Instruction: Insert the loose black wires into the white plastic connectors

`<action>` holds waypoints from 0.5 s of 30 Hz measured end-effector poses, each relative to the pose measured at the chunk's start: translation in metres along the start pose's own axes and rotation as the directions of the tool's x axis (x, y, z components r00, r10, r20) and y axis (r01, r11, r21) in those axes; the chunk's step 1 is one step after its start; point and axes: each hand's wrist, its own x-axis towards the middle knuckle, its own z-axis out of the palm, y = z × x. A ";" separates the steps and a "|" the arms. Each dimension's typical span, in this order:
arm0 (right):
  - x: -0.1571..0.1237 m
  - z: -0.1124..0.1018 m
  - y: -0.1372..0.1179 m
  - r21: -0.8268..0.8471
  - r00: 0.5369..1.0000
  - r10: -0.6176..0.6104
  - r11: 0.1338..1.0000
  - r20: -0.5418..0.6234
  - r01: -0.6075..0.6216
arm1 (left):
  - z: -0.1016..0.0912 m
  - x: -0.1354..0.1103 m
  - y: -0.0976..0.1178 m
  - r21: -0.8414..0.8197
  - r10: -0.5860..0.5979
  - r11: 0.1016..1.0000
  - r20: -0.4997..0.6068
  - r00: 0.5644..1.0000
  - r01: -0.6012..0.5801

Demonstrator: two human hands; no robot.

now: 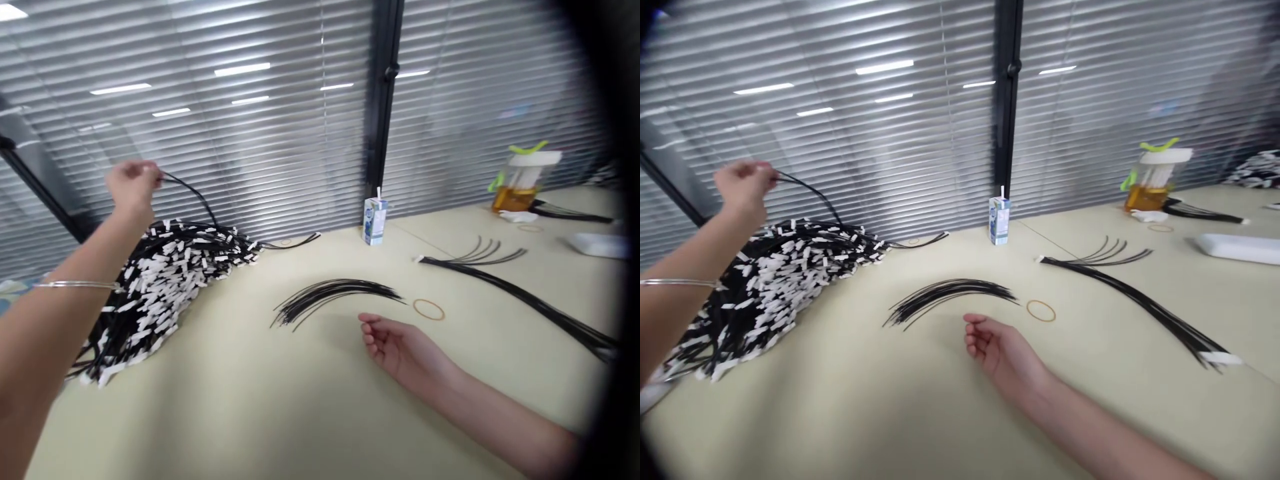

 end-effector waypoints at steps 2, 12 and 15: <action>-0.001 -0.001 0.001 -0.031 0.999 -0.010 0.999 0.032 0.011 | -0.005 0.013 0.016 -0.083 -0.046 0.996 -0.146 0.988 0.034; -0.039 0.036 0.027 -0.537 0.910 -0.054 0.793 0.411 0.290 | -0.010 -0.173 0.141 -0.538 -0.216 0.794 0.183 0.959 0.282; -0.055 0.045 0.037 -0.519 0.856 0.000 0.795 0.517 0.314 | -0.005 -0.254 0.155 -0.438 -0.293 0.724 0.504 0.812 0.533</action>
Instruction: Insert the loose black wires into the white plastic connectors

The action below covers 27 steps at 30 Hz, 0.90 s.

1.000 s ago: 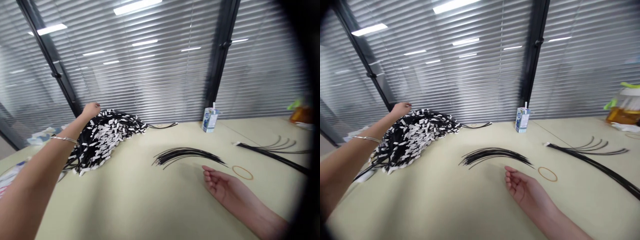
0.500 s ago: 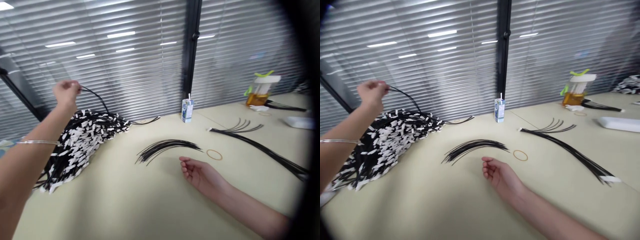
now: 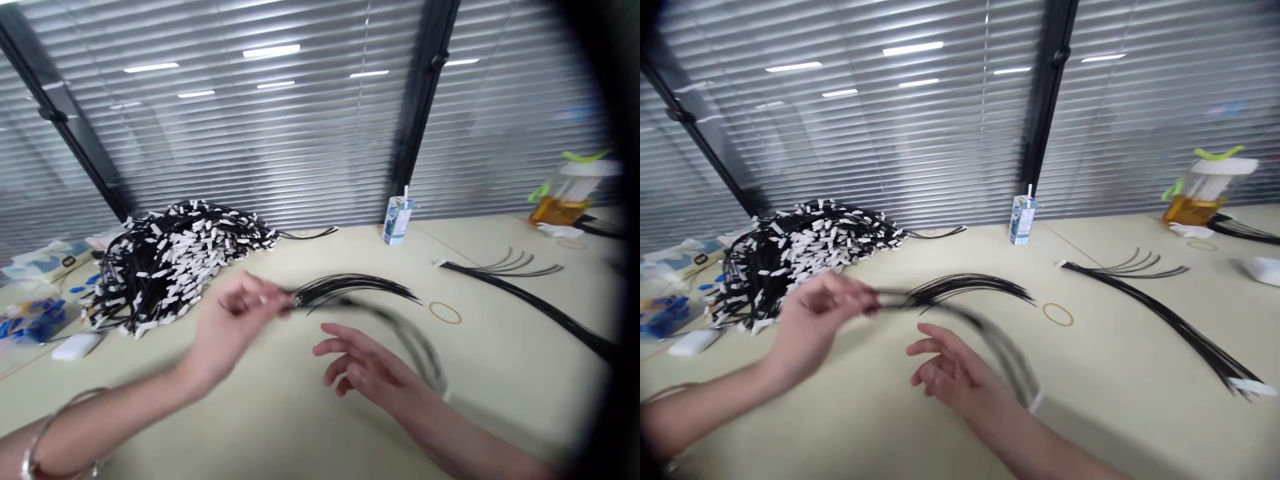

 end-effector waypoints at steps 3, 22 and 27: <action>-0.004 0.009 0.001 0.038 0.996 0.052 0.998 -0.072 -0.049 | 0.014 -0.039 -0.025 0.037 -0.208 0.978 0.156 0.966 0.205; 0.054 0.008 -0.021 -0.360 0.963 0.023 0.930 0.268 0.078 | -0.013 -0.059 -0.054 0.121 -0.242 0.970 0.522 0.818 0.210; 0.072 0.021 -0.011 -0.286 0.937 0.036 0.956 0.348 0.069 | -0.030 -0.074 -0.053 0.261 0.173 0.834 0.713 0.680 -0.485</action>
